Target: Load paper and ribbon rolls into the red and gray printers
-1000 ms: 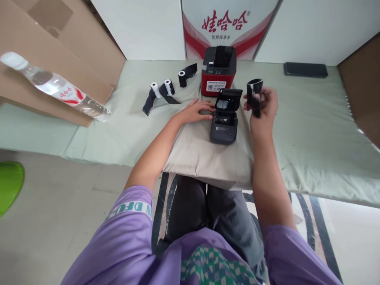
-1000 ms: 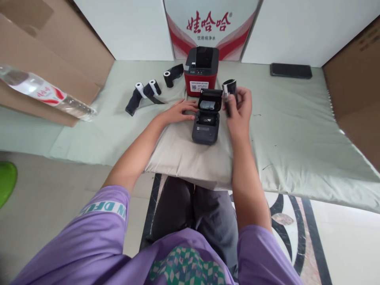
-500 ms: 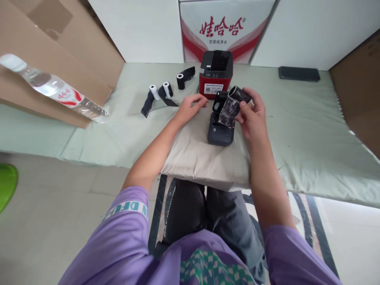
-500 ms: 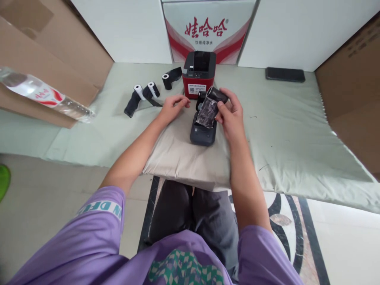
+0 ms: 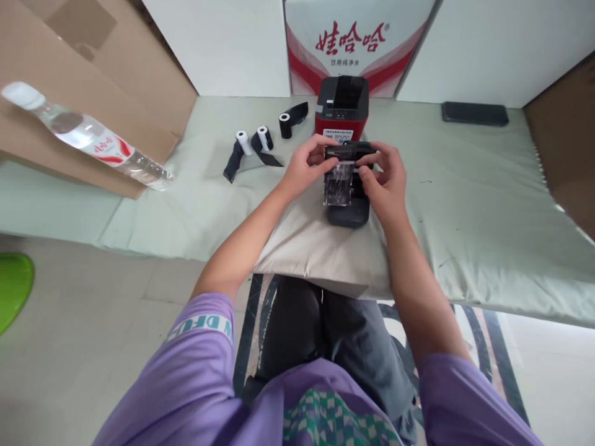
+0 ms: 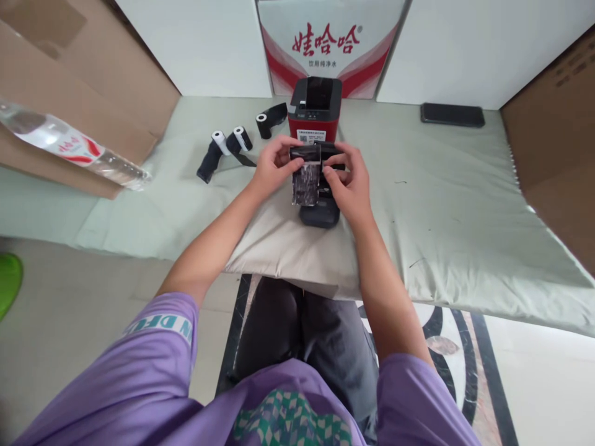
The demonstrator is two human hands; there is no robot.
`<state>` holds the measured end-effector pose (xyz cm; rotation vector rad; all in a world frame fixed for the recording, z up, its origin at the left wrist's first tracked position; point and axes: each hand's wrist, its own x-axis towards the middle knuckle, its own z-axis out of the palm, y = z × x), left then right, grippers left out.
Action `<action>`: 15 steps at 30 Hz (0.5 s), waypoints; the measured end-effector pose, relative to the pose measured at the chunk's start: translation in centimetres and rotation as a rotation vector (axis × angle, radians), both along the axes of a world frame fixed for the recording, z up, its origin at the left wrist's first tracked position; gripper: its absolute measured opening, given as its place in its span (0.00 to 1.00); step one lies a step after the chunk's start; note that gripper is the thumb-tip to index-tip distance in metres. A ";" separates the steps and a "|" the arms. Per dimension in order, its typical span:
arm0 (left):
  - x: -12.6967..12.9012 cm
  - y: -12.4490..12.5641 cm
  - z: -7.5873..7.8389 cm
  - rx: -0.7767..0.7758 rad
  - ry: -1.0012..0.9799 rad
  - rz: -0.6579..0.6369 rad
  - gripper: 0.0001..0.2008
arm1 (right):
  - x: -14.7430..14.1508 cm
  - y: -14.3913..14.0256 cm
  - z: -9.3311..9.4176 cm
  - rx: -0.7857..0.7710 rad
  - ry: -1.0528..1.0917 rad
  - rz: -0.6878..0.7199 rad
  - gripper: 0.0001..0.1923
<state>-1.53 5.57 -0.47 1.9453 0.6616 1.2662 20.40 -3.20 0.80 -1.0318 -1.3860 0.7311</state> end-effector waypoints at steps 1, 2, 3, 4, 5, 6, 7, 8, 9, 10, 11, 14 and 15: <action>-0.6 0.7 0.1 0.014 -0.014 0.056 0.38 | 0.1 0.1 -0.1 0.022 0.007 -0.036 0.35; -1.4 1.4 0.4 0.034 -0.015 0.121 0.39 | 0.2 0.3 -0.2 0.041 0.010 -0.071 0.34; -2.5 2.2 0.9 0.057 -0.006 0.195 0.39 | 0.3 0.4 -0.3 0.055 0.011 -0.100 0.33; -3.9 2.9 1.4 0.082 0.010 0.269 0.38 | 0.4 0.5 -0.4 0.062 0.009 -0.122 0.32; -5.6 3.6 2.1 0.107 0.026 0.347 0.37 | 0.5 0.6 -0.5 0.062 0.007 -0.138 0.31; -7.5 4.3 2.8 0.137 0.040 0.436 0.34 | 0.5 0.6 -0.6 0.057 0.006 -0.153 0.30; -9.5 5.0 3.6 0.170 0.057 0.528 0.35 | 0.5 0.7 -0.7 0.051 0.004 -0.167 0.30; -11.4 5.6 4.4 0.195 0.073 0.634 0.37 | 0.5 0.7 -0.7 0.043 0.001 -0.180 0.30; -13.3 6.2 5.1 0.177 0.117 0.718 0.38 | 0.4 0.8 -0.8 0.035 -0.003 -0.195 0.30; -14.9 6.7 5.9 0.132 0.139 0.814 0.40 | 0.2 0.8 -0.9 0.024 -0.009 -0.208 0.30; -16.1 7.2 6.6 0.062 0.162 0.911 0.40 | 0.1 0.8 -1.0 0.012 -0.014 -0.218 0.30; -17.3 8.4 8.1 -0.218 0.395 1.003 0.38 | -0.2 0.7 -1.1 -0.009 -0.011 -0.244 0.29; -17.0 8.7 8.4 -0.278 0.470 1.005 0.38 | -0.2 0.7 -1.1 -0.010 -0.005 -0.253 0.29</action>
